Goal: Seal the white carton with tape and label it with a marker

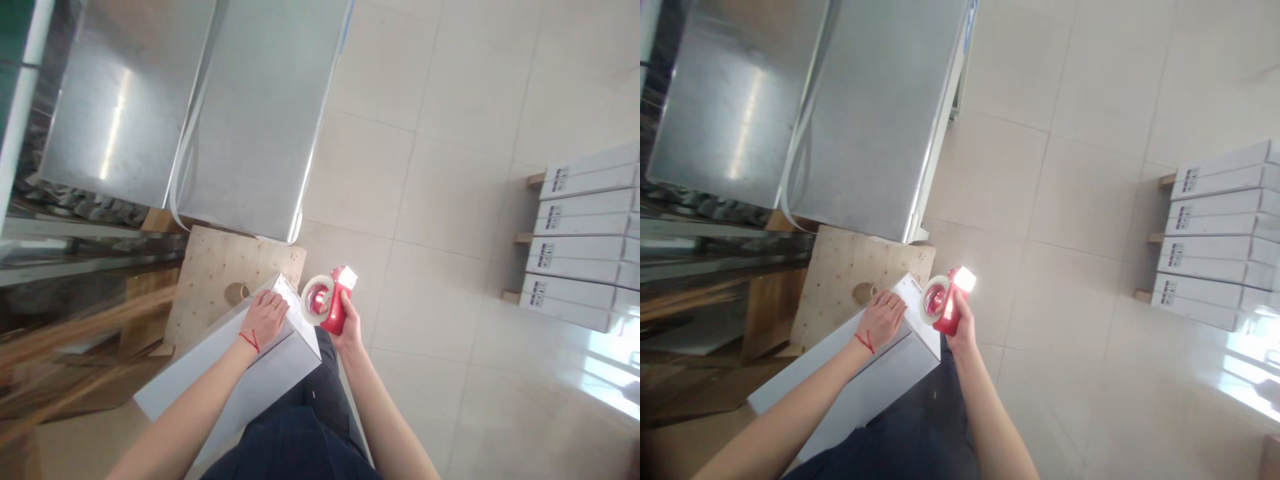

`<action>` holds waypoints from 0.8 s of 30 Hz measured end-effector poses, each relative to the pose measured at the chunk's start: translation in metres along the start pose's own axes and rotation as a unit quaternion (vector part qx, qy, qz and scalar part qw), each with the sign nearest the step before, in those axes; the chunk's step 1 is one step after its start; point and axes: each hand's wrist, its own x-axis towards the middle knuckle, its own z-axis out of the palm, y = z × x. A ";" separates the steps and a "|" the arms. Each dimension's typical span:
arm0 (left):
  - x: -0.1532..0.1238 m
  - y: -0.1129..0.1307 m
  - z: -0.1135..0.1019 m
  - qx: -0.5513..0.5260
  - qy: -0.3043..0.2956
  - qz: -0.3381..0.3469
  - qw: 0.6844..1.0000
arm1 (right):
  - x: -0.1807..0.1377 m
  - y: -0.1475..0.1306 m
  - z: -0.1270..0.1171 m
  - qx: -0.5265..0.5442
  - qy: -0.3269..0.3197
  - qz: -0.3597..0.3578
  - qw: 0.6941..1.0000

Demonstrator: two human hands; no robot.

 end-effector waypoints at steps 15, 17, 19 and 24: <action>0.000 -0.001 0.007 0.022 0.021 0.008 0.999 | -0.003 0.019 0.005 -0.006 -0.012 0.021 1.000; 0.001 -0.001 0.007 0.021 0.022 0.009 0.999 | -0.007 0.020 0.007 0.005 -0.009 0.014 1.000; 0.002 -0.002 0.006 0.020 0.023 0.011 0.999 | -0.010 0.020 0.006 0.011 -0.007 0.014 1.000; 0.003 -0.002 0.005 0.024 0.037 0.012 0.999 | -0.013 0.017 0.006 0.004 0.002 0.015 1.000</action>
